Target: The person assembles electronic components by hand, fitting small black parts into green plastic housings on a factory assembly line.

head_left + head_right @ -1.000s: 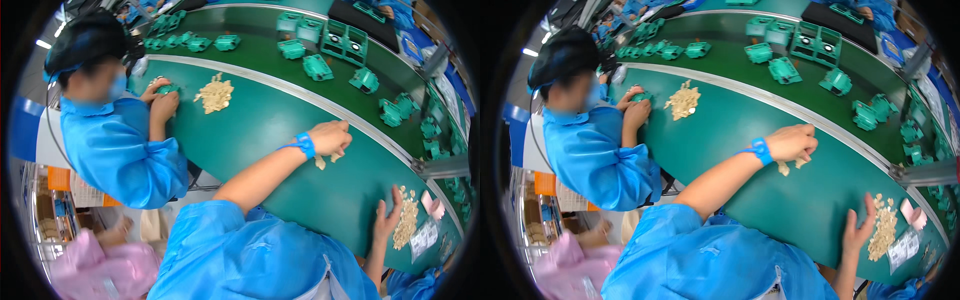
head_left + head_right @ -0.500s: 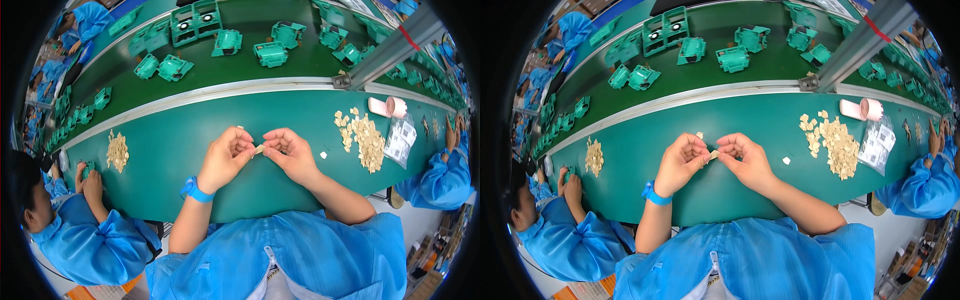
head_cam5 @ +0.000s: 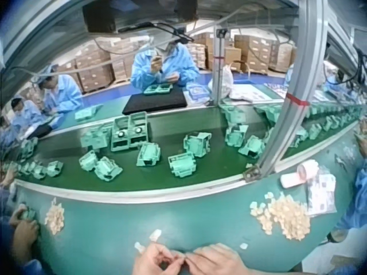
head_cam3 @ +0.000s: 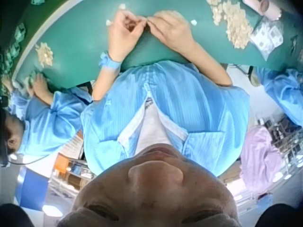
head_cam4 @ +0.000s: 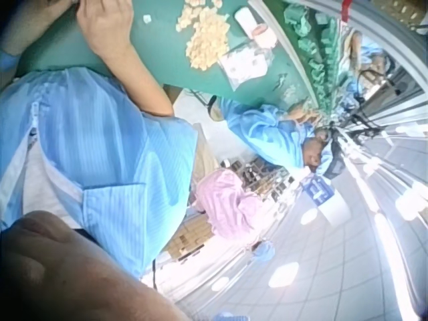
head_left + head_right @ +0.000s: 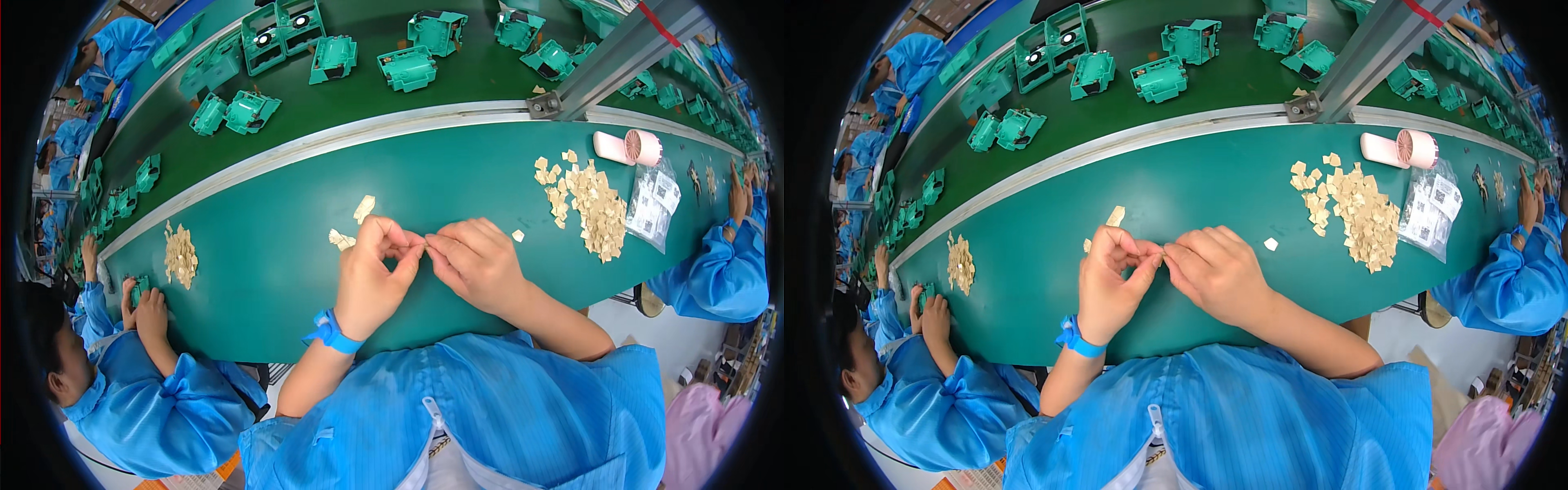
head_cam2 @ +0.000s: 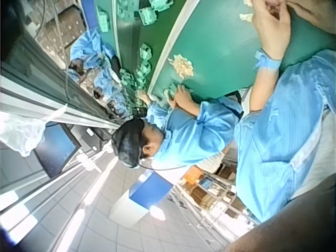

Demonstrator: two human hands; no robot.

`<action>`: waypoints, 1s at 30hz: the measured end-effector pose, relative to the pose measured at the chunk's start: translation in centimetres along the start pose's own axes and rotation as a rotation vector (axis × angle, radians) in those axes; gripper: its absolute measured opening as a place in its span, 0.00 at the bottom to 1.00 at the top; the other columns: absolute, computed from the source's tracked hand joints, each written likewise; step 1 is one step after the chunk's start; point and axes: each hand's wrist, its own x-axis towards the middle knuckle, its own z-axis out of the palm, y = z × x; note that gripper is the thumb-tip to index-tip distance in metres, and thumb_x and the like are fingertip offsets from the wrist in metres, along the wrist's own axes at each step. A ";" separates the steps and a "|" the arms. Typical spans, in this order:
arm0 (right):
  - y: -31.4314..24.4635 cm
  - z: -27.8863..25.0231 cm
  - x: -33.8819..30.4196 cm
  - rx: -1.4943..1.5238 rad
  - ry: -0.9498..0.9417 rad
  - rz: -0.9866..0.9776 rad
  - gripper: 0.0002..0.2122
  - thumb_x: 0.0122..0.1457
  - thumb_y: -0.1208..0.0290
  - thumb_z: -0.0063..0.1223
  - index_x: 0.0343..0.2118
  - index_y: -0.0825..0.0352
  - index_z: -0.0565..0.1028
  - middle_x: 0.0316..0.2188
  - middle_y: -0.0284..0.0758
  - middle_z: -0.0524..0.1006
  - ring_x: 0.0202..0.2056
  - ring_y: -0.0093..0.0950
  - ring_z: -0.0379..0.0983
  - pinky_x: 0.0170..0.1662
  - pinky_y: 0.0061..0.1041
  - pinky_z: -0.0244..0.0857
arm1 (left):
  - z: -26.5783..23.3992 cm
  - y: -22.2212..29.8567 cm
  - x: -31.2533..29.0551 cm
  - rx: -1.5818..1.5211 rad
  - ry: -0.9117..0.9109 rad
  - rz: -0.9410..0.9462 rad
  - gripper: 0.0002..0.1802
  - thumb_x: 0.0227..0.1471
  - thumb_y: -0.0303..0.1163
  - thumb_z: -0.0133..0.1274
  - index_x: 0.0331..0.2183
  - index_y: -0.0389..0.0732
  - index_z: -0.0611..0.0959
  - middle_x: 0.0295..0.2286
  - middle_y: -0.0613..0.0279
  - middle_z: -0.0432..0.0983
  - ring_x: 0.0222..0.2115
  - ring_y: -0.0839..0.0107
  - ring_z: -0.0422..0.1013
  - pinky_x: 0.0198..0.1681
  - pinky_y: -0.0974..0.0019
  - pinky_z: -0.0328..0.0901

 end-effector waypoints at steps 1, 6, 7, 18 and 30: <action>0.0 -0.1 -0.2 0.003 -0.010 0.010 0.08 0.45 0.77 0.62 0.29 0.67 0.77 0.25 0.33 0.74 0.25 0.30 0.72 0.29 0.28 0.66 | 0.2 0.1 -0.1 0.076 -0.006 0.068 0.15 0.48 0.15 0.56 0.31 0.38 0.65 0.31 0.54 0.78 0.33 0.73 0.75 0.35 0.71 0.70; 0.3 -0.5 -0.6 0.244 -0.019 0.250 0.06 0.46 0.80 0.60 0.28 0.69 0.78 0.24 0.35 0.76 0.23 0.28 0.74 0.26 0.26 0.67 | 1.0 -0.4 -0.1 0.142 0.046 0.240 0.13 0.47 0.17 0.57 0.30 0.37 0.67 0.26 0.55 0.78 0.26 0.69 0.77 0.31 0.69 0.72; 0.3 -0.6 -0.7 0.413 -0.035 0.424 0.05 0.46 0.80 0.59 0.28 0.70 0.78 0.24 0.35 0.76 0.23 0.27 0.74 0.25 0.25 0.68 | 1.0 -0.2 0.0 0.127 0.039 0.217 0.13 0.47 0.17 0.56 0.30 0.37 0.67 0.26 0.55 0.78 0.27 0.69 0.77 0.31 0.69 0.72; 4.6 -6.2 -1.6 -0.030 0.054 0.530 0.04 0.47 0.82 0.59 0.27 0.67 0.80 0.23 0.33 0.77 0.20 0.24 0.74 0.25 0.20 0.69 | 0.9 0.1 0.1 -0.061 -0.101 0.021 0.16 0.50 0.13 0.52 0.32 0.40 0.63 0.32 0.54 0.76 0.35 0.72 0.73 0.40 0.69 0.69; 3.2 -8.7 -3.7 0.326 0.029 0.746 0.11 0.55 0.75 0.58 0.41 0.69 0.76 0.35 0.34 0.78 0.31 0.22 0.75 0.34 0.19 0.68 | 3.0 1.7 1.8 -0.175 -0.344 -0.111 0.13 0.53 0.17 0.52 0.36 0.40 0.65 0.33 0.56 0.76 0.36 0.73 0.74 0.41 0.70 0.69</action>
